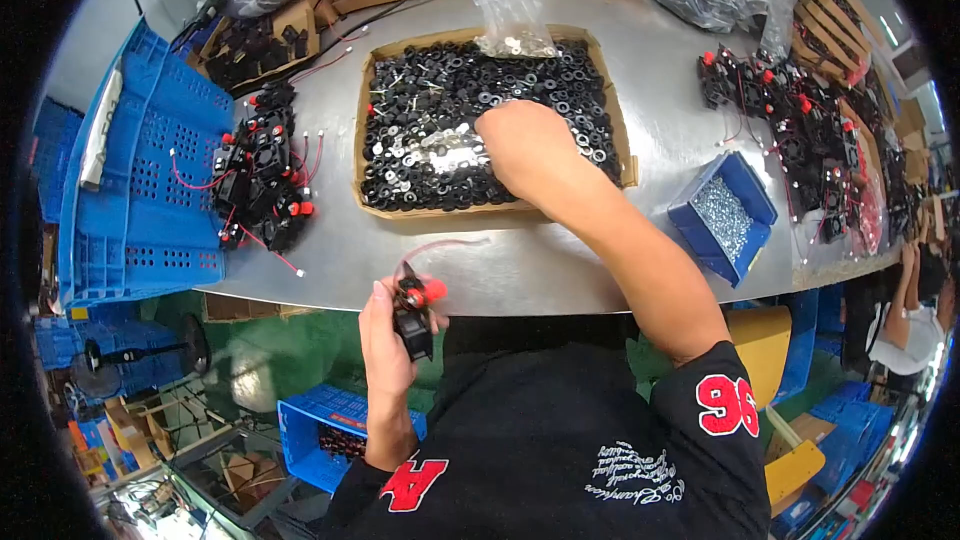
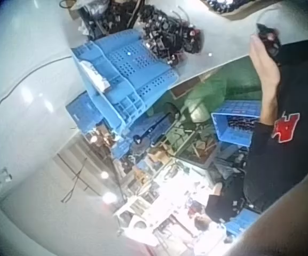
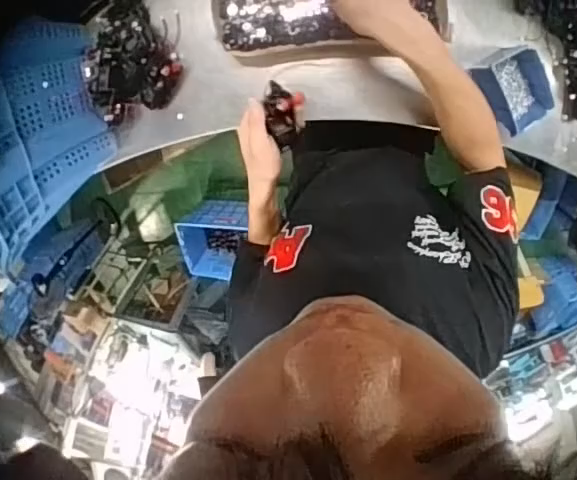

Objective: Manually assembling small components of handheld electronic controllers at a factory workstation.

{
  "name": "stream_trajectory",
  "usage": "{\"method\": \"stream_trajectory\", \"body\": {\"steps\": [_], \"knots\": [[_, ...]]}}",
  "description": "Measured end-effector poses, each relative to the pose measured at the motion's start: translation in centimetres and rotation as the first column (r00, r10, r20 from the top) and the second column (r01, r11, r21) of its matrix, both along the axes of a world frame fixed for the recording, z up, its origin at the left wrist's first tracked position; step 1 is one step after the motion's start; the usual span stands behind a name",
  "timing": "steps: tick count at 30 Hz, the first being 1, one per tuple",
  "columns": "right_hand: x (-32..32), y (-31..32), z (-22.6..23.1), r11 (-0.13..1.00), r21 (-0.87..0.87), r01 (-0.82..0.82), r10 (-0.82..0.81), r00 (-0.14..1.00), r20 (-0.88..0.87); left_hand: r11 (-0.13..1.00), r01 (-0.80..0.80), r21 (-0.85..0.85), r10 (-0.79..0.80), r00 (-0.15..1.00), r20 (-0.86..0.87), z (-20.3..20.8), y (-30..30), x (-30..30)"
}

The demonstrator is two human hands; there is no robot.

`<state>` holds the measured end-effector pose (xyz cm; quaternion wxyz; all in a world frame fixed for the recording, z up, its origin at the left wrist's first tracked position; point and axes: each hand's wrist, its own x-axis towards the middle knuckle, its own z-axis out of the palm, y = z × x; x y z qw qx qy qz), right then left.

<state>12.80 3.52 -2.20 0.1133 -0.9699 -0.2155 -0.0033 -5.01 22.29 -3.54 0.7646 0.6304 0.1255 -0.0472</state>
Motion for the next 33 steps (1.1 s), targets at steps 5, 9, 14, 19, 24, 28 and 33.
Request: {"method": "stream_trajectory", "body": {"steps": [5,9,14,19,24,28,33], "knots": [[-0.7,-1.2,0.0,0.993,0.039,-0.111,0.102,0.98,0.171,0.995,0.075,0.06,-0.078,0.996,0.037,-0.8,-0.2,0.4],[-4.8,-1.6,1.2,0.88,0.471,-0.067,0.055,0.998,0.039,0.971,0.234,0.059,-0.23,0.971,-0.057,-0.8,-0.5,0.7],[-11.2,-2.0,1.9,0.642,0.753,0.143,0.206,0.914,-0.349,0.932,0.329,-0.155,-0.333,0.943,0.001,-0.5,-2.6,1.9],[-11.5,-2.8,0.7,0.584,0.807,0.083,0.268,0.919,-0.288,0.913,0.297,-0.28,-0.316,0.949,-0.022,-2.2,-3.0,2.1],[-7.5,-3.7,1.5,0.706,0.708,-0.022,0.345,0.883,-0.318,0.929,0.246,-0.276,-0.279,0.957,-0.084,-2.3,-2.4,1.9],[-1.7,-4.2,0.6,0.903,0.43,-0.008,-0.011,0.999,0.04,0.96,0.164,-0.227,-0.185,0.98,-0.075,-1.9,-2.9,2.1],[1.8,-4.3,-1.4,0.969,0.214,-0.123,0.076,0.974,0.215,0.948,0.19,-0.257,-0.214,0.975,-0.067,-1.5,-2.7,1.9]]}}
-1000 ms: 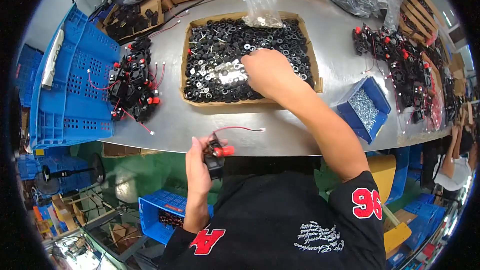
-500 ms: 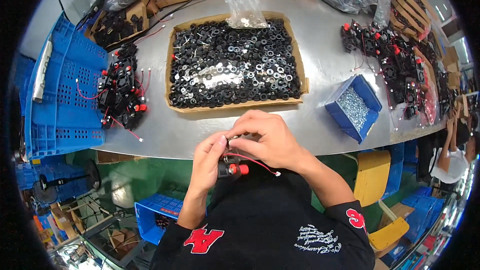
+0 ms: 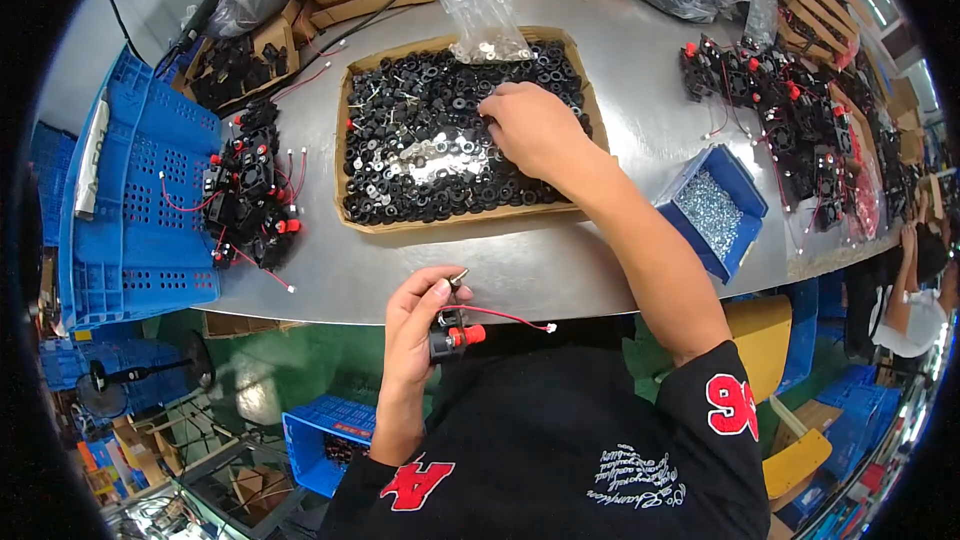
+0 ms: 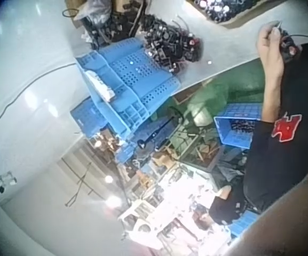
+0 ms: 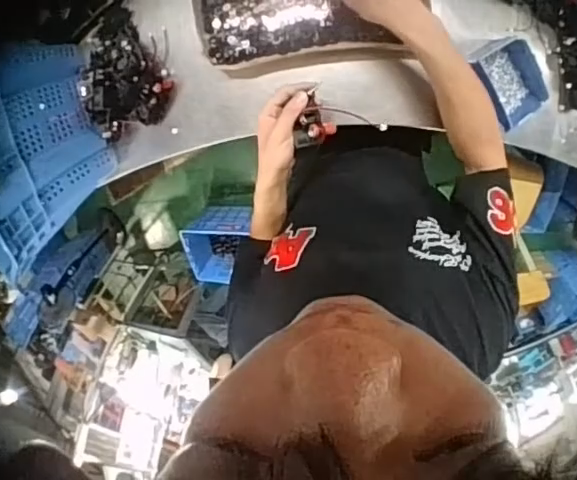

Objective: Manually assembling small components of handheld electronic controllers at a factory workstation.

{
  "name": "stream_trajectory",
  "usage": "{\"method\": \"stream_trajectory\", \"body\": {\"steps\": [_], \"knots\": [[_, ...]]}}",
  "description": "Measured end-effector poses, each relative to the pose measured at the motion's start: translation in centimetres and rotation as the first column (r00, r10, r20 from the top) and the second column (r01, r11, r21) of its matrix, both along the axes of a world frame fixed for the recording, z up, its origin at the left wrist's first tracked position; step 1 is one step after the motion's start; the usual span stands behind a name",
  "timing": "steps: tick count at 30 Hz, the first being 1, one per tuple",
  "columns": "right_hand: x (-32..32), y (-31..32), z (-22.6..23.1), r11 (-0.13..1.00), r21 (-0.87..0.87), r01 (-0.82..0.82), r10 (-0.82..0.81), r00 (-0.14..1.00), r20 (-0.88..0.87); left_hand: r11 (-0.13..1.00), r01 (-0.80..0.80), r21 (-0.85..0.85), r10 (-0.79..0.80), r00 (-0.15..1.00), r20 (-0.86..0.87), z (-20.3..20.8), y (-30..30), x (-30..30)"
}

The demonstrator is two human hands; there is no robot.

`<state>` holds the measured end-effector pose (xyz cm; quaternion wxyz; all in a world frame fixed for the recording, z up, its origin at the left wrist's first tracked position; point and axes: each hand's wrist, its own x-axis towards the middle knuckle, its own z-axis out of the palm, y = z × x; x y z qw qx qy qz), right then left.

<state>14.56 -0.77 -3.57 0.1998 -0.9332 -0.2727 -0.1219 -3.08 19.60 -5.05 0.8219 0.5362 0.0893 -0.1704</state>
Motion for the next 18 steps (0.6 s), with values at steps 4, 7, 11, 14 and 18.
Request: {"method": "stream_trajectory", "body": {"steps": [4,7,11,14,18], "knots": [[0.5,-0.5,1.0,0.994,-0.084,0.071,-0.082,0.986,-0.143,0.999,0.041,-0.029,-0.042,0.998,-0.038,0.0,0.7,-0.1],[0.2,-0.9,1.0,0.988,0.003,0.154,-0.152,0.979,-0.136,0.998,0.06,-0.027,-0.061,0.997,-0.054,0.0,0.8,0.0],[0.4,-1.8,0.1,0.987,0.07,0.144,-0.142,0.989,-0.036,1.0,0.022,-0.023,-0.022,1.0,-0.022,-0.4,0.3,0.1],[-0.2,-2.0,0.3,0.973,0.13,0.192,-0.185,0.981,-0.064,1.0,0.019,-0.004,-0.019,1.0,-0.015,-0.3,0.2,0.2],[-2.0,-2.1,1.3,0.971,0.183,0.151,-0.129,0.983,-0.128,0.999,0.028,-0.017,-0.028,0.999,-0.017,-0.4,0.3,0.2]]}}
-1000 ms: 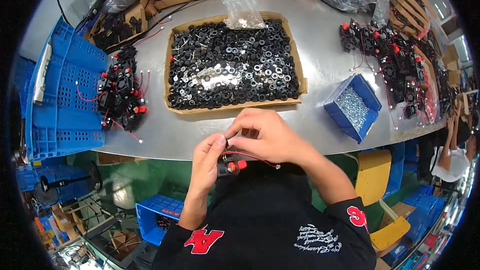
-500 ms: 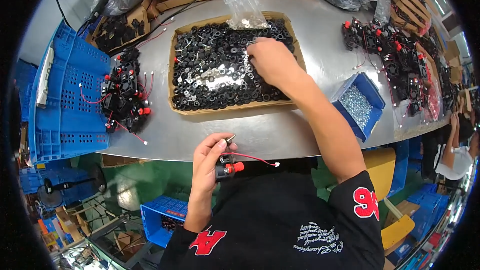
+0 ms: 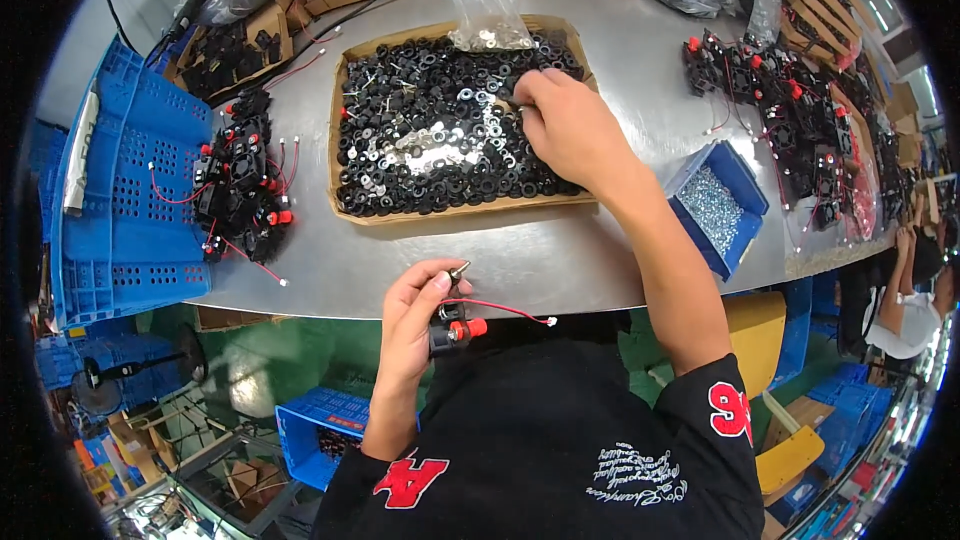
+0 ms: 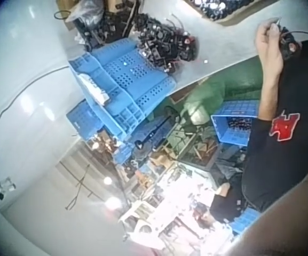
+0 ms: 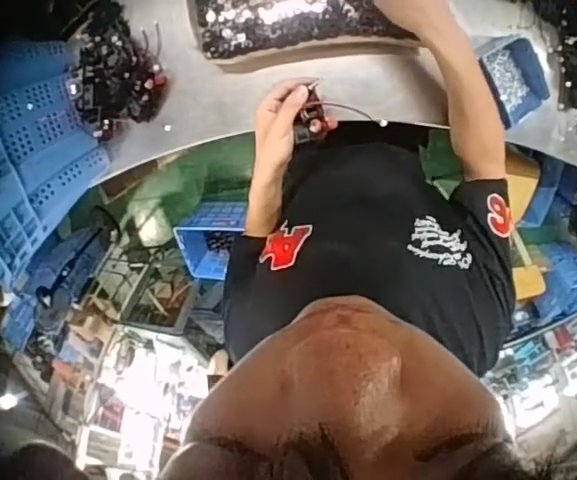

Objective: Manually assembling small components of handheld electronic controllers at a factory workstation.

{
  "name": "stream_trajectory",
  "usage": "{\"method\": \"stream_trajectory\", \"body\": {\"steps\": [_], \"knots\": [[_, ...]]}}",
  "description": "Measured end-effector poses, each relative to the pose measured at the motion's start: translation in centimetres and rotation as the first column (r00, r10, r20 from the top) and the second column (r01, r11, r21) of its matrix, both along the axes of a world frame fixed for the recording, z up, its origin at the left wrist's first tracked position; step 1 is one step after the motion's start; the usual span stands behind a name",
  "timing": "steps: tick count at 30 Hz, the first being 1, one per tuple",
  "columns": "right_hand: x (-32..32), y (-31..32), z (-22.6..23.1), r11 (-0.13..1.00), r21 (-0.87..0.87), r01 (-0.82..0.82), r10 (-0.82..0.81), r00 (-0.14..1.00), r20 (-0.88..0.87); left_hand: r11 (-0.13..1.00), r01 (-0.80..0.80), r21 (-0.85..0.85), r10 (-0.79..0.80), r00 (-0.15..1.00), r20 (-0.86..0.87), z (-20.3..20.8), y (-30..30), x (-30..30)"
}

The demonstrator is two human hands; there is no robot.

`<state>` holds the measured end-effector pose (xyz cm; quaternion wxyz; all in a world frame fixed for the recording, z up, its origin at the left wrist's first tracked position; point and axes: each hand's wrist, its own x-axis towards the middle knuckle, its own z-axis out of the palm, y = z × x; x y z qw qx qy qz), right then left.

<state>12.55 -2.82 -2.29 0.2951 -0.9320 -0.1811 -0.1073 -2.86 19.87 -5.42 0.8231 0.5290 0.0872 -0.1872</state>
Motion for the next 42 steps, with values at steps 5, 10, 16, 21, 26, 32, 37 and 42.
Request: {"method": "stream_trajectory", "body": {"steps": [5,10,16,21,26,32,37,42], "knots": [[-1.1,-0.1,-0.1,0.986,-0.131,-0.102,0.096,0.994,-0.046,1.0,0.025,0.014,-0.024,0.999,-0.021,0.2,-0.2,0.0],[-0.3,-1.1,-0.1,0.983,-0.103,-0.152,0.143,0.986,-0.089,0.996,-0.005,0.092,0.004,1.0,0.018,0.0,-0.6,0.0],[-1.0,-0.9,0.1,0.994,-0.067,-0.089,0.09,0.996,0.019,0.996,0.004,0.085,-0.006,1.0,0.028,-0.2,-0.5,0.0],[-1.1,0.1,-0.9,0.979,-0.057,-0.194,0.19,0.979,-0.075,0.995,0.014,0.094,-0.013,1.0,-0.006,0.1,-0.5,0.2],[-0.8,1.5,-0.7,0.979,-0.161,-0.124,0.113,0.99,-0.079,0.996,0.002,0.088,-0.001,1.0,-0.016,0.3,-0.6,0.2],[-0.1,1.3,-1.0,0.997,-0.079,-0.022,0.005,0.979,-0.206,0.996,-0.002,0.09,0.002,1.0,-0.001,0.1,-0.4,-0.1],[-0.1,2.1,-0.2,0.983,-0.181,0.026,-0.069,0.97,-0.234,0.999,0.027,0.047,-0.027,1.0,0.007,0.1,-0.3,0.1],[0.6,2.2,-0.5,0.957,-0.29,-0.021,-0.034,0.982,-0.183,0.998,0.019,0.053,-0.02,1.0,0.02,-0.2,-0.1,-0.1]]}}
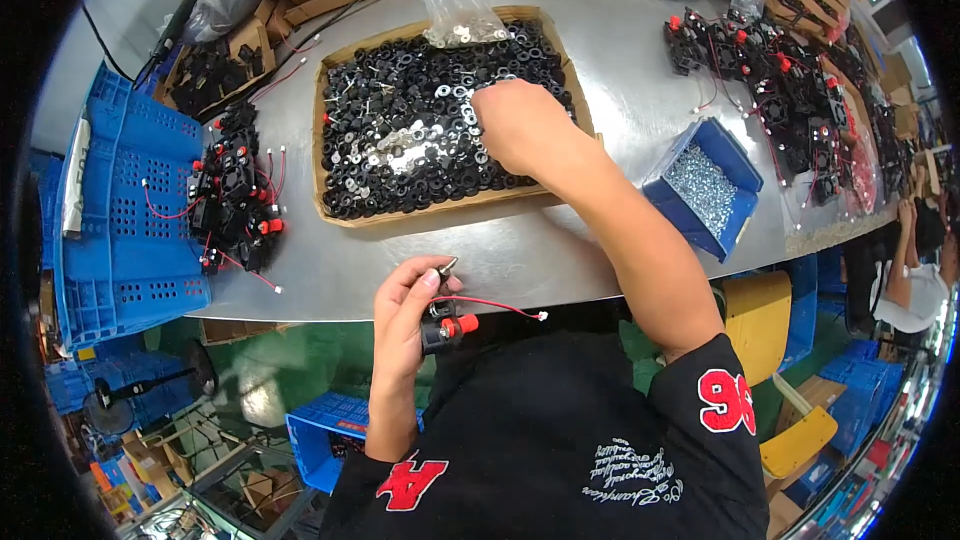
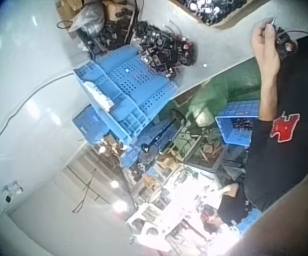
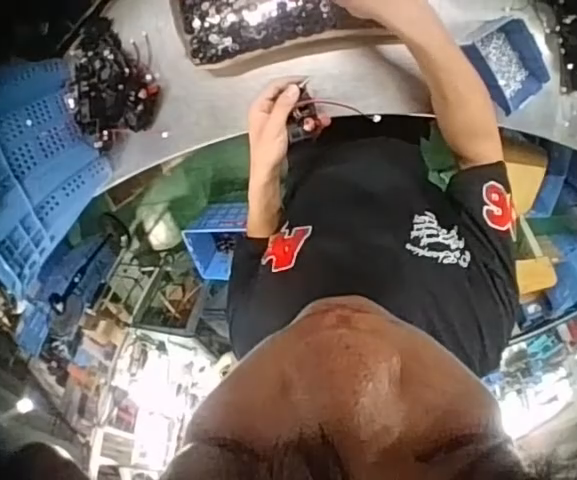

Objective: Manually assembling small components of handheld electronic controllers at a factory workstation.

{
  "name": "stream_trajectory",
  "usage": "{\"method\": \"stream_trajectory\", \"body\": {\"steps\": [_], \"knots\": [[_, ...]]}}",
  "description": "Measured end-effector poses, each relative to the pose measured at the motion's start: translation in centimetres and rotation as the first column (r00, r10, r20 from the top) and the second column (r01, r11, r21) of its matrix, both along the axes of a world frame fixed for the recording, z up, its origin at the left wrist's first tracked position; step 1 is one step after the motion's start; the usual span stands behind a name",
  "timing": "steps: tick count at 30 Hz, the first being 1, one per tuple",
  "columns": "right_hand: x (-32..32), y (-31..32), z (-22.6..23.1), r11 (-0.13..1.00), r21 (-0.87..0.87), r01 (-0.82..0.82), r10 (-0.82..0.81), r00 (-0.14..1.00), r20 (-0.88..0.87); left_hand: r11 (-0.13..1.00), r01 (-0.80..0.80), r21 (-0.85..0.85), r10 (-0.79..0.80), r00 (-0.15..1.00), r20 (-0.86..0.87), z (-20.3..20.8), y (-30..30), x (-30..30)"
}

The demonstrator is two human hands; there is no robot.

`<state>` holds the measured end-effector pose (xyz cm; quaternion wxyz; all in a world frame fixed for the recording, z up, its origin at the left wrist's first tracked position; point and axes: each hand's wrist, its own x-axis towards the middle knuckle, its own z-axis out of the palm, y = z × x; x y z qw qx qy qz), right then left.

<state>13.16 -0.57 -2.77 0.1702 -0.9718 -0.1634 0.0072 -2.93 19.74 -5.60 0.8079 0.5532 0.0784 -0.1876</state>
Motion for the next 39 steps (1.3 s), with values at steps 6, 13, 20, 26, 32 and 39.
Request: {"method": "stream_trajectory", "body": {"steps": [6,13,20,26,32,39], "knots": [[-0.1,0.0,0.2,0.996,0.091,0.019,-0.014,0.998,-0.054,0.999,-0.033,0.014,0.033,0.999,-0.009,0.1,-0.4,0.0],[0.0,-0.1,0.0,0.978,0.206,0.029,-0.015,0.998,-0.069,0.999,-0.023,-0.03,0.022,0.999,-0.03,0.3,-0.3,0.1],[-0.1,-1.2,0.7,0.97,0.239,-0.045,0.089,0.98,-0.175,1.0,-0.013,-0.025,0.011,0.998,-0.065,0.7,-0.3,0.3],[-0.2,-2.1,0.7,0.978,0.187,-0.095,0.12,0.985,-0.126,0.995,-0.082,0.052,0.083,0.996,-0.024,0.6,-0.8,0.2],[0.1,-2.1,-0.7,0.981,0.185,0.054,-0.05,0.998,-0.024,0.997,-0.059,0.051,0.059,0.998,-0.004,0.5,-0.6,-0.3],[-0.8,-1.8,-0.1,0.979,0.115,0.169,-0.185,0.972,0.146,0.998,-0.057,0.041,0.057,0.998,0.007,0.4,-1.2,-0.4]]}}
